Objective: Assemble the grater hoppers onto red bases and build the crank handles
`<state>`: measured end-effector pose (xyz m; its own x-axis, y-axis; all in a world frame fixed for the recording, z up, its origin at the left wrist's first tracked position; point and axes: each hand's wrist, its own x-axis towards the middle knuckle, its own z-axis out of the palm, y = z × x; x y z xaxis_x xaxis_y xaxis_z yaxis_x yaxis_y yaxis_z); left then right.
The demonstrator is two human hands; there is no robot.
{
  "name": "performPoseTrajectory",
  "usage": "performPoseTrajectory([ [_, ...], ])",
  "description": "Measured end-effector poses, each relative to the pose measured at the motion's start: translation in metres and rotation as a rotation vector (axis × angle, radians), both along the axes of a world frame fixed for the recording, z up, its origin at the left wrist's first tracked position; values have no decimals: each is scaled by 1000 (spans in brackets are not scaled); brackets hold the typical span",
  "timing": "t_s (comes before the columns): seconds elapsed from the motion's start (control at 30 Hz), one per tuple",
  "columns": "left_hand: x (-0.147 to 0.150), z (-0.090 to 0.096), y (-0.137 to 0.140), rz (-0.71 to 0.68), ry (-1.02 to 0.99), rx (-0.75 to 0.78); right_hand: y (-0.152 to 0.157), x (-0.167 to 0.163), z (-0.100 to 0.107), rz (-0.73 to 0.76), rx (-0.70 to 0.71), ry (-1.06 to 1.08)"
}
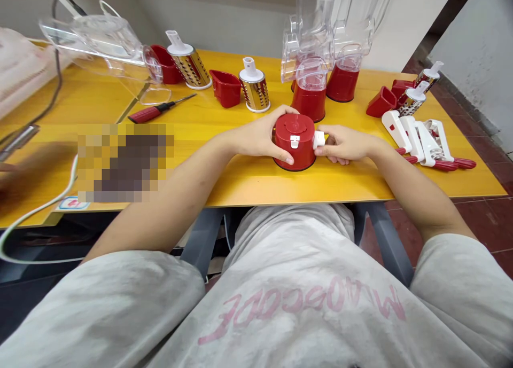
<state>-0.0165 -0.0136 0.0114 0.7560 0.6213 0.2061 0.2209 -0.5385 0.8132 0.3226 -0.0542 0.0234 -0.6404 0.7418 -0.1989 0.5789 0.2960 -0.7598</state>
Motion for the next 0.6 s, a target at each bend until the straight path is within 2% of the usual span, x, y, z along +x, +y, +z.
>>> performPoseTrajectory([
  [0.13,0,1,-1,8,-7,1,8,2,-6,55,331,-68],
  [0.2,1,1,-2,20,-7,1,9,4,-6,58,429,-99],
  [0.37,2,3,-5,42,10,5,1,7,3,-37,548,-178],
  [0.47,3,4,-7,49,8,10,-1,6,8,-7,621,-257],
  [0.6,3,3,-7,56,-7,7,1,3,8,40,645,-274],
])
